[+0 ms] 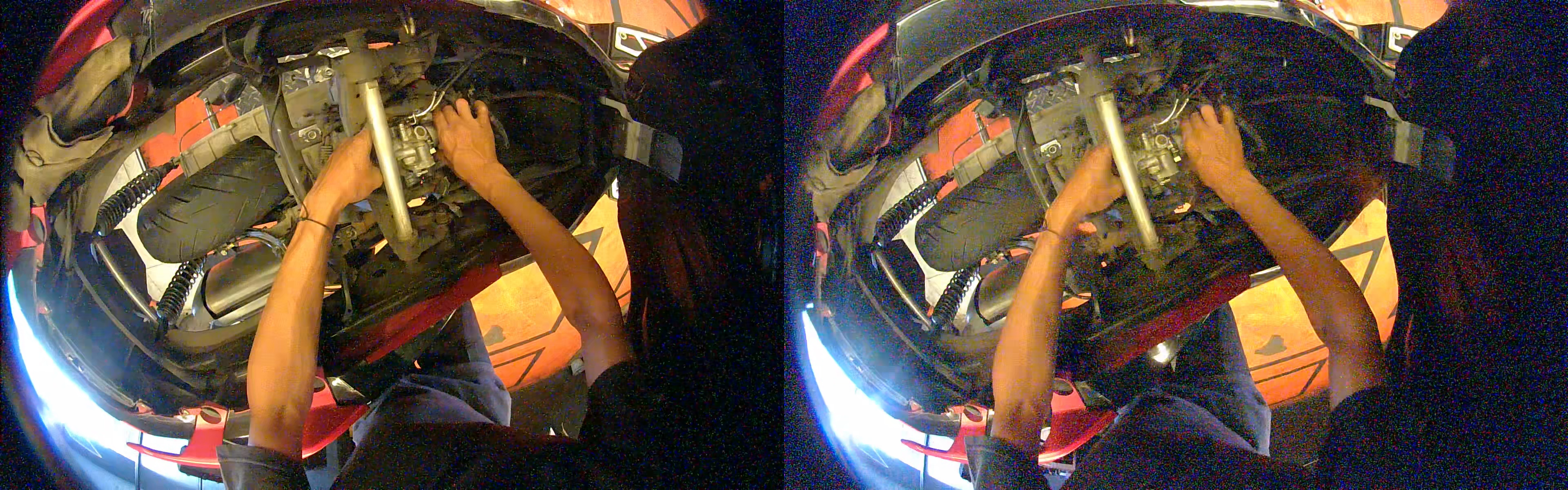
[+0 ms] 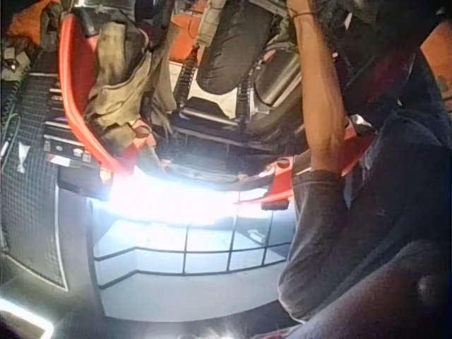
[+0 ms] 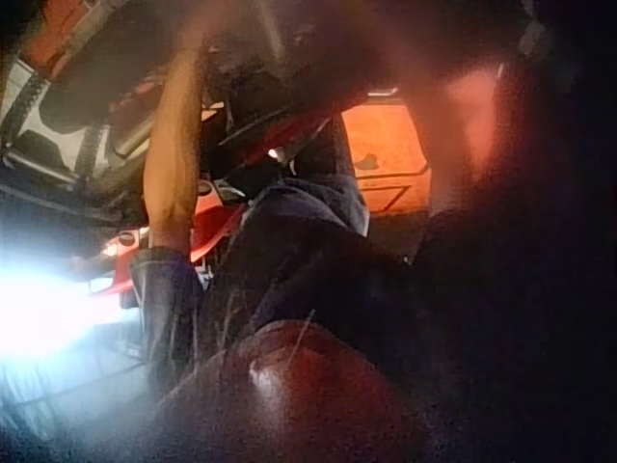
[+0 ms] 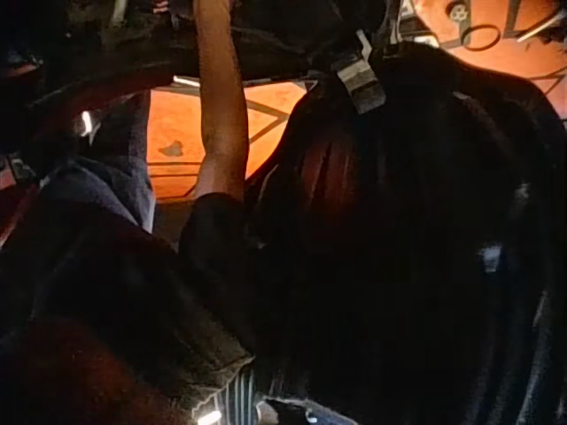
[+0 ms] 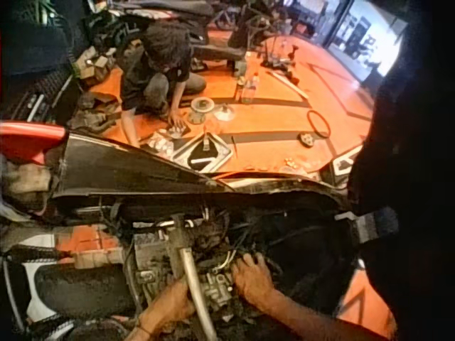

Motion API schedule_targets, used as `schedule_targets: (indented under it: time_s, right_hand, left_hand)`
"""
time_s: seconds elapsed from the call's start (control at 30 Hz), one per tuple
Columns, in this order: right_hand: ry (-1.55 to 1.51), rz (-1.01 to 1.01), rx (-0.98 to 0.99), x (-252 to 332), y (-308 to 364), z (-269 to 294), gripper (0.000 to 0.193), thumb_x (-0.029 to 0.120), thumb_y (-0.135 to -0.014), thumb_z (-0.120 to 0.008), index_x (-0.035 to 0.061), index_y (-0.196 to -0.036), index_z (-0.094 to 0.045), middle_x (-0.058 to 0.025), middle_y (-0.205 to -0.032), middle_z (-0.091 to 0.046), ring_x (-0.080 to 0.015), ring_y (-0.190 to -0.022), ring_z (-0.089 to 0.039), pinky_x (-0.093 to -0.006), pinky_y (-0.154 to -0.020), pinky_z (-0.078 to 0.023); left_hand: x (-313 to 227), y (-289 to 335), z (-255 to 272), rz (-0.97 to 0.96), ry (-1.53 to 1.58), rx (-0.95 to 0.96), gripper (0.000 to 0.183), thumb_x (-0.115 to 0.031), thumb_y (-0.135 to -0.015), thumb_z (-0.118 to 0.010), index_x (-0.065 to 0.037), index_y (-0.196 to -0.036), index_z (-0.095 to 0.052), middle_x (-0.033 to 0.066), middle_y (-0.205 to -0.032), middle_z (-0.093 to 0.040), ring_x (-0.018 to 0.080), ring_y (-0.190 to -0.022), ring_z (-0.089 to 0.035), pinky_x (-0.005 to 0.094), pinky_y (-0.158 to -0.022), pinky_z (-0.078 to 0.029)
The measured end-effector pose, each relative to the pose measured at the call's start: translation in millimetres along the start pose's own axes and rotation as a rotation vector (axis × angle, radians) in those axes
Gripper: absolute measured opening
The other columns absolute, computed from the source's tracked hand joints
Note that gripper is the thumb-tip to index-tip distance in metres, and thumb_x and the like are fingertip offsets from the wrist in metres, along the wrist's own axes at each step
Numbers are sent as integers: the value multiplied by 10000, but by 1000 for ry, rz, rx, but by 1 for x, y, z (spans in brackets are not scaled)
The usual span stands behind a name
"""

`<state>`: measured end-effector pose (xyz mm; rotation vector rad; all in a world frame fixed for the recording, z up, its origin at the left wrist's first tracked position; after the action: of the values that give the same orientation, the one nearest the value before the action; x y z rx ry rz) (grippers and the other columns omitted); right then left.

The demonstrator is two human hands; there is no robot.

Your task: The person works on the internal components of a motorcycle engine by hand, manipulating wires and small mechanical parts. They use a cloth to wipe down engine surfaces and handle a small circular component before reattaching parts.

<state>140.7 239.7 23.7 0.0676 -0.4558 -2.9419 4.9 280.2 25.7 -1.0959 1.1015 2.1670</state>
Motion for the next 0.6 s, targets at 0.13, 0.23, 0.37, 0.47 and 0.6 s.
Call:
schedule_targets:
  time_s: [0.13, 0.23, 0.37, 0.47, 0.6]
  right_hand:
    - [-86, -51, 14, -4, -1, 2, 535, 212, -593, -775, 43, -1060, -577, -74, -1007, -583, -269, -1065, -465, -476, -940, -345]
    - [-137, -65, 2, -7, 2, 4, 601, 240, -571, -801, 63, -1101, -579, -59, -1017, -584, -265, -1065, -464, -481, -957, -336]
    - [-167, -82, 10, -8, 3, 3, 611, 301, -577, -815, 82, -1104, -595, -48, -1021, -584, -260, -1073, -463, -491, -979, -326]
    - [-150, -69, 29, -7, 1, 6, 609, 323, -584, -812, 78, -1098, -599, -54, -1019, -584, -264, -1068, -466, -491, -974, -332]
    - [-121, -57, 50, -5, 2, 2, 608, 333, -587, -809, 74, -1095, -599, -66, -1015, -582, -268, -1058, -469, -489, -962, -340]
  left_hand:
    - [1, 2, 2, 21, 38, -12, 394, -81, -727, -644, 8, -1096, -536, 275, -951, -633, 437, -950, -597, 461, -799, -478]
    - [-8, 2, 4, 5, 56, 7, 382, -77, -729, -635, 10, -1089, -540, 277, -951, -632, 440, -958, -593, 461, -805, -475]
    - [-9, 2, 5, 11, 32, -3, 421, -83, -731, -640, 9, -1126, -525, 280, -991, -627, 440, -990, -584, 457, -833, -471]
    - [-9, 1, 6, 23, 9, 7, 442, -91, -728, -651, 2, -1139, -518, 270, -989, -633, 434, -982, -592, 450, -831, -475]
    - [-14, 5, 7, -11, 28, -24, 443, -73, -725, -642, -11, -1147, -524, 256, -975, -641, 430, -969, -597, 448, -828, -478]
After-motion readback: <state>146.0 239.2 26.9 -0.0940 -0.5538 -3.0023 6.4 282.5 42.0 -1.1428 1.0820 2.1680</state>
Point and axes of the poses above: each hand's wrist, its own y-axis away from the middle knuckle, its own z-axis out of the back of the hand, x = y × z, the point moved 9 cm from there along -y, towards the middle knuckle
